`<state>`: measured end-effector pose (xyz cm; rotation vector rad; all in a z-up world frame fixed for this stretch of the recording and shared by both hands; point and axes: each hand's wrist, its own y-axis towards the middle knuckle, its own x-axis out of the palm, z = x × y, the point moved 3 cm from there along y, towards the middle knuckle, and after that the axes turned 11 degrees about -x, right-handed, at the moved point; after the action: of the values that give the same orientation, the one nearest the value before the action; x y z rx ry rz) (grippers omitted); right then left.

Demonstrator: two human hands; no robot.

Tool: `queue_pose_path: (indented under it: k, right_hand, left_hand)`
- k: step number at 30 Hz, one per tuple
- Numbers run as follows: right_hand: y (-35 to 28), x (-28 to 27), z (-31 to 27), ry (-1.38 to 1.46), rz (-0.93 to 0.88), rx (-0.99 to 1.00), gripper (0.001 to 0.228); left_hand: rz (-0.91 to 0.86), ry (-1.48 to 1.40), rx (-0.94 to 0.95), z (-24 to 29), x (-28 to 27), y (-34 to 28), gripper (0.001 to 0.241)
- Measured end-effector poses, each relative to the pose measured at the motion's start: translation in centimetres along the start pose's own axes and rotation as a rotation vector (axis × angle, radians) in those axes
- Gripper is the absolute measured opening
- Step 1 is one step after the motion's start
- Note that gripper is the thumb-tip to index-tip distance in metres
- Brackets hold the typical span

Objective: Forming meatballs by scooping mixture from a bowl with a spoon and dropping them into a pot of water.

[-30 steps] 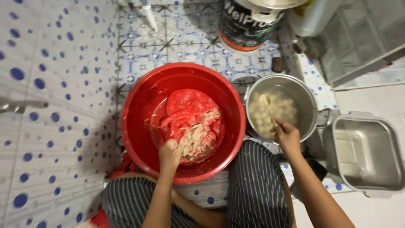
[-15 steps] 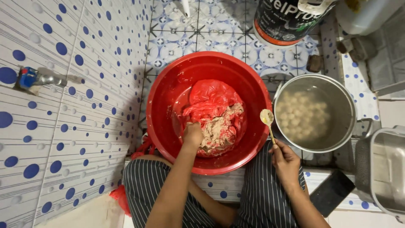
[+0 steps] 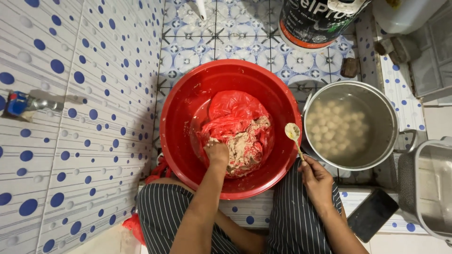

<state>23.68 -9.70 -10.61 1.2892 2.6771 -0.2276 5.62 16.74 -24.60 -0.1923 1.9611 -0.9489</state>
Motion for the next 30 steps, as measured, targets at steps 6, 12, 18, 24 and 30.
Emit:
queue_pose_path:
  k: [6, 12, 18, 24, 30]
  right_hand:
    - [0.0, -0.1, 1.0, 0.013, 0.023, -0.022, 0.028]
    - [0.1, 0.0, 1.2, 0.016, 0.069, -0.148, 0.024]
    - [0.1, -0.1, 1.2, 0.036, 0.071, -0.141, 0.024]
    - [0.4, -0.1, 1.6, 0.013, 0.066, -0.143, 0.024]
    - [0.5, -0.1, 1.6, 0.031, 0.066, -0.154, 0.024]
  left_hand:
    - [-0.196, -0.9, -0.274, -1.9, -0.6, -2.1, 0.036]
    - [0.145, -1.316, 0.178, -6.2, 4.7, 7.2, 0.034]
    - [0.136, -0.803, 0.018, -10.9, 1.8, 6.2, 0.03]
    - [-0.149, -1.557, 0.309, -10.1, -1.1, 1.9, 0.008]
    - [0.315, -0.515, -0.184, -10.2, -4.4, 0.0, 0.028]
